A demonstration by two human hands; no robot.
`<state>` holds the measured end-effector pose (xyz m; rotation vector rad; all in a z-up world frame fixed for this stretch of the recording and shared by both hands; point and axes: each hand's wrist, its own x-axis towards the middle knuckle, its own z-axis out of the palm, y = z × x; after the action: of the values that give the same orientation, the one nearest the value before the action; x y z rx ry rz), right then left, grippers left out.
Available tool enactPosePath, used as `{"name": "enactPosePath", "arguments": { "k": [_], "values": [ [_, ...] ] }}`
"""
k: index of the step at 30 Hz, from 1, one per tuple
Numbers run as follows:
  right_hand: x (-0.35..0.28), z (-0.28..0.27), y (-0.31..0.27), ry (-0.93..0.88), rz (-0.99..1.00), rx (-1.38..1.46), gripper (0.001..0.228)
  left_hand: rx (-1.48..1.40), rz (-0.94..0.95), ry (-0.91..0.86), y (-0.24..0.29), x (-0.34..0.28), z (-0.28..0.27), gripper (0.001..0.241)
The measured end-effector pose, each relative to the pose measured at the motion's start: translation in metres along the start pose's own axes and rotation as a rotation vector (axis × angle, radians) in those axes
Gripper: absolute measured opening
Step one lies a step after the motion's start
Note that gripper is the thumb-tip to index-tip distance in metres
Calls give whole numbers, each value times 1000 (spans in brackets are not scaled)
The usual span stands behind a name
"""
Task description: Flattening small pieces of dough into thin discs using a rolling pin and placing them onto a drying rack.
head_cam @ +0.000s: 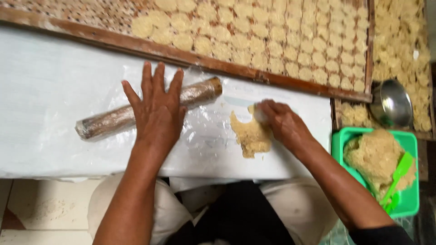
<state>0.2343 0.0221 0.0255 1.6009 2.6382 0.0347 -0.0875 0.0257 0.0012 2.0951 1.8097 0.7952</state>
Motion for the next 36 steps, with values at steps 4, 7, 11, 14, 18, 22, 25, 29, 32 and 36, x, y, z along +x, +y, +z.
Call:
{"name": "enactPosePath", "arguments": {
  "k": [4,7,11,14,18,22,25,29,32,36],
  "values": [
    [-5,17,18,10,-41,10,68,49,84,57,-4,-8,9,83],
    [-1,11,10,102,-27,-74,59,31,56,69,-3,-2,6,82],
    [-1,4,1,63,-23,-1,55,26,76,62,0,-5,7,80],
    [6,1,6,17,27,-14,57,25,73,77,3,0,5,77],
    [6,9,3,-2,81,-90,55,34,82,55,4,-4,9,77],
    [3,8,4,36,24,27,53,58,70,6,3,-7,14,76],
    [9,1,2,53,35,-88,56,38,76,36,3,-3,12,75],
    [5,8,7,-56,76,-71,60,58,81,24,4,-8,16,75],
    [11,3,8,-36,87,-89,61,45,83,24,4,1,19,74],
    [10,-20,0,-200,268,190,54,40,-3,-153,16,-1,7,76]
  ]
}}
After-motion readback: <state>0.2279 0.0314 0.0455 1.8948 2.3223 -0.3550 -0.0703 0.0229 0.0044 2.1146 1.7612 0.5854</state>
